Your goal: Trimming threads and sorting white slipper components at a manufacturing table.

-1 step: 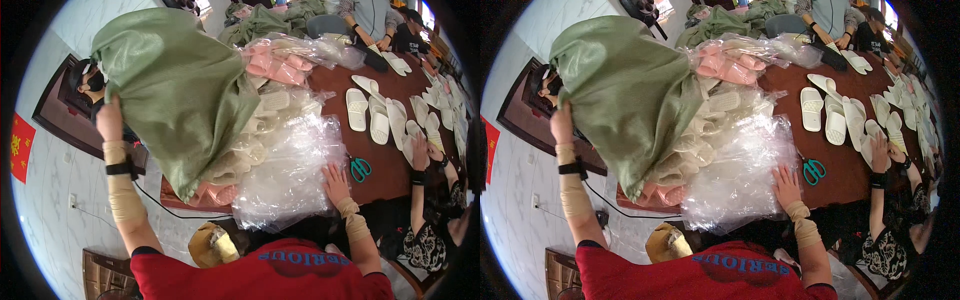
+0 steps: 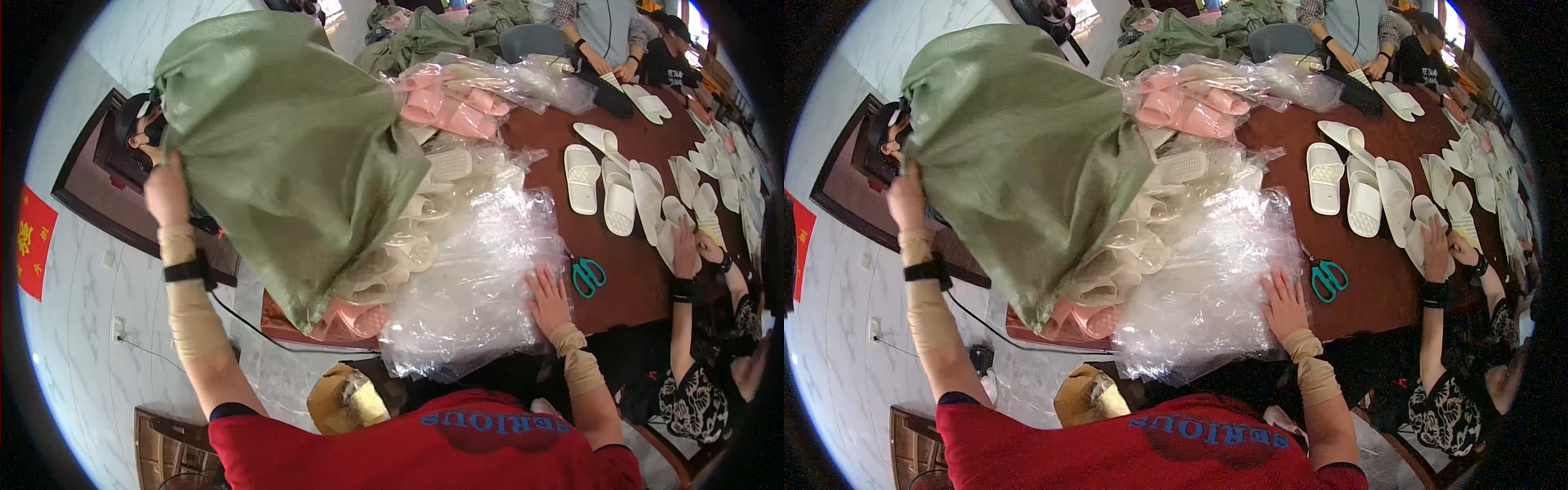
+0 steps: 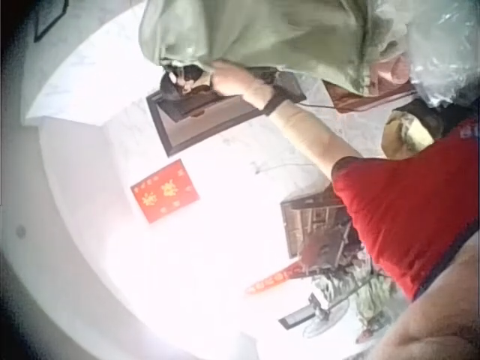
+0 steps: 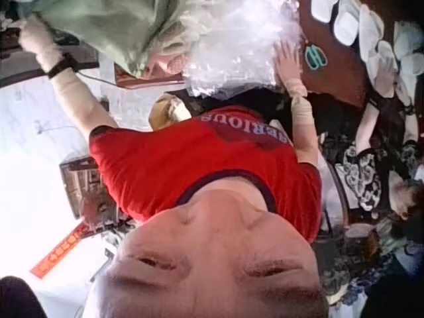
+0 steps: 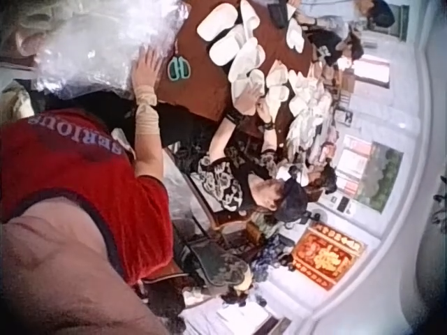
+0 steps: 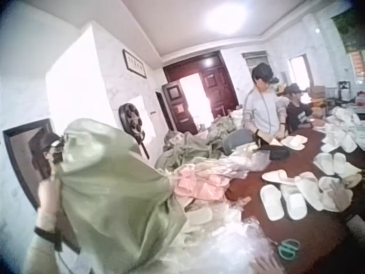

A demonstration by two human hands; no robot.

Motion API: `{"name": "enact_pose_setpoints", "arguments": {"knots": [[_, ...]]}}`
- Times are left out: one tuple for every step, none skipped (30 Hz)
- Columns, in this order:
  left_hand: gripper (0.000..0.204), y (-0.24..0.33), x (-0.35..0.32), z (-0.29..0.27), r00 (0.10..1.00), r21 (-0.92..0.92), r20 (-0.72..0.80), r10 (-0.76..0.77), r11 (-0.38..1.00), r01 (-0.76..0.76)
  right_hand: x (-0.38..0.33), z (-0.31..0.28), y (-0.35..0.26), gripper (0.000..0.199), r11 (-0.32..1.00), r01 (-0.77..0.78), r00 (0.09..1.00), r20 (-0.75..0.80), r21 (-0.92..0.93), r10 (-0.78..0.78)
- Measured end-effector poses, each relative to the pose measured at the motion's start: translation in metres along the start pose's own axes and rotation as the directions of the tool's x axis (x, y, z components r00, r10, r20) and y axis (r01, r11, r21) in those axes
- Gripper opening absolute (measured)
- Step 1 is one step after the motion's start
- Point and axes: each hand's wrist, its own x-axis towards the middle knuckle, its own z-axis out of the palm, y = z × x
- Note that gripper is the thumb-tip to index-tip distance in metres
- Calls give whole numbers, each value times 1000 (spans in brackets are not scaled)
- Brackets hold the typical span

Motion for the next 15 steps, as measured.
{"name": "enact_pose_setpoints", "arguments": {"knots": [[32, -10, 19, -4, 994, -30, -37, -107, 994, 106, -1, -3, 0, 57, 1000, 0, 1000, 0, -17, 0], [37, -13, 37, -11, 961, -164, -103, -257, 957, 239, 0, -4, 0, 57, 1000, -9, 1000, -2, -21, 9], [46, -20, 64, -30, 915, -405, -32, -402, 842, 356, -3, -9, -2, 57, 999, -26, 999, 44, -21, 27], [55, 5, 84, -55, 888, -568, -11, -461, 734, 373, -6, -16, -2, 57, 997, -61, 993, 97, -37, 64], [60, -7, 106, -47, 890, -614, 11, -456, 699, 366, -3, -31, -13, 57, 998, -45, 994, 98, -32, 48], [63, -12, 122, -40, 890, -631, -47, -454, 704, 325, 1, -56, -31, 57, 991, -78, 981, 169, -107, 95], [64, -8, 137, -37, 895, -573, 5, -447, 732, 369, 9, -69, -45, 58, 976, -111, 961, 231, -185, 153], [62, 6, 144, -35, 878, -600, 39, -477, 691, 402, 19, -69, -59, 58, 977, -109, 959, 237, -185, 152], [59, 11, 149, -27, 868, -677, 106, -485, 604, 421, 30, -68, -74, 60, 993, -84, 973, 209, -84, 100], [57, -37, 159, -5, 943, -713, 57, -329, 647, 269, 34, -66, -92, 61, 999, -2, 984, 176, 48, -6], [54, 63, 131, -24, 911, -945, 325, -252, -39, 326, 29, -49, -74, 61, 997, -78, 976, 205, 3, 75], [50, 76, 108, -21, 973, -945, 228, -33, -250, 213, 25, -20, -62, 64, 992, -99, 989, 105, -74, 107], [45, 44, 82, -5, 990, -996, -60, 126, 65, -69, 25, -2, -64, 66, 989, -84, 996, 0, -118, 85], [45, 76, 16, -49, 989, -997, -63, 136, 30, -68, 25, 5, -54, 66, 984, -115, 993, 6, -133, 117], [48, 103, -52, -106, 993, -989, -29, -115, 151, -11, 25, 13, -46, 68, 980, -138, 990, -19, -144, 137]]}}
